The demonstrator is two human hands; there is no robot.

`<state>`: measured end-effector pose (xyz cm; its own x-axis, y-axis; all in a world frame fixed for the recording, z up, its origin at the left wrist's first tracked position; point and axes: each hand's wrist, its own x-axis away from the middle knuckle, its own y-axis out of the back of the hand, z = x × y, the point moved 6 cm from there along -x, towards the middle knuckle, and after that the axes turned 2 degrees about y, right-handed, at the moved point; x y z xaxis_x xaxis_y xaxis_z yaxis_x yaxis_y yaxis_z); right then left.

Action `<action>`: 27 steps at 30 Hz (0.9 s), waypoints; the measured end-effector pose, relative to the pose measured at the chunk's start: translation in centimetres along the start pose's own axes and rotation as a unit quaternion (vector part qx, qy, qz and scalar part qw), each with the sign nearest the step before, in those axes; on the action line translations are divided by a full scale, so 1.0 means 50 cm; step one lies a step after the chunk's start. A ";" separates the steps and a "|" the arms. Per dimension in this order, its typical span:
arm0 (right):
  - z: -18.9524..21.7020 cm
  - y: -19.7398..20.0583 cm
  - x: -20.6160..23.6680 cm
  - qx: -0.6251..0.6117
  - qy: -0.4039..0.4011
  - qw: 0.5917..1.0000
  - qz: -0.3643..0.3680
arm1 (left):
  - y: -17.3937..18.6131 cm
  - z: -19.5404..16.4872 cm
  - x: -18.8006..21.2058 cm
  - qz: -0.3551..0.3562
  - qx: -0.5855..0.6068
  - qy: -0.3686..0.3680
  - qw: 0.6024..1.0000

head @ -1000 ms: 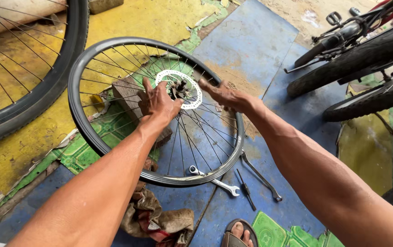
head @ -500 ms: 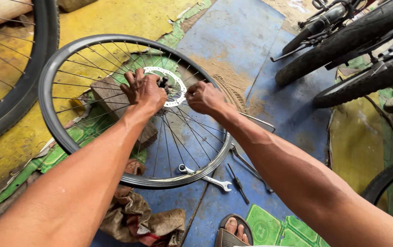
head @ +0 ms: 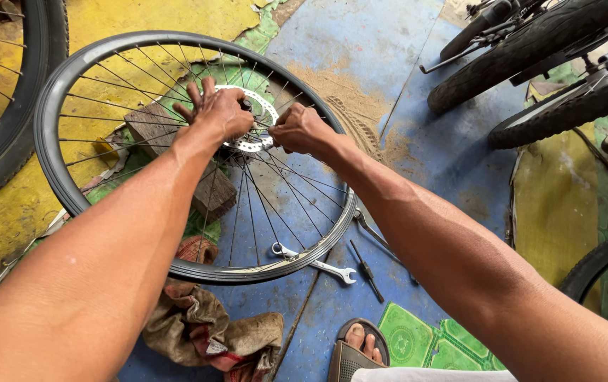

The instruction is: The person carries a bicycle wheel into a workshop and places it on a wooden block. They use an Allen key to loosen and remove the disc brake rotor from the hub, then wipe the hub area with a cloth. The person continues to adjust the hub components with the Allen key.

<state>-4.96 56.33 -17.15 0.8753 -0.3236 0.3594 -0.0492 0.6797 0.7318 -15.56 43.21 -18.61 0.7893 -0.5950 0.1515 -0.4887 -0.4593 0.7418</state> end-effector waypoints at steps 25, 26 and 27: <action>-0.047 -0.032 0.026 -0.196 0.003 0.981 -0.003 | -0.019 -0.033 -0.050 0.003 -0.108 -0.117 0.987; -0.048 -0.029 0.027 -0.189 -0.003 0.982 -0.004 | -0.022 -0.031 -0.052 0.003 -0.106 -0.111 0.988; -0.050 -0.026 0.028 -0.183 -0.010 0.983 -0.005 | -0.025 -0.029 -0.053 0.003 -0.104 -0.105 0.989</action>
<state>-2.48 56.63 -19.03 0.8652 -0.3410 0.3677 0.1378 0.8666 0.4795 -16.51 46.33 -18.97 0.6814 -0.7311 0.0331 -0.3885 -0.3231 0.8629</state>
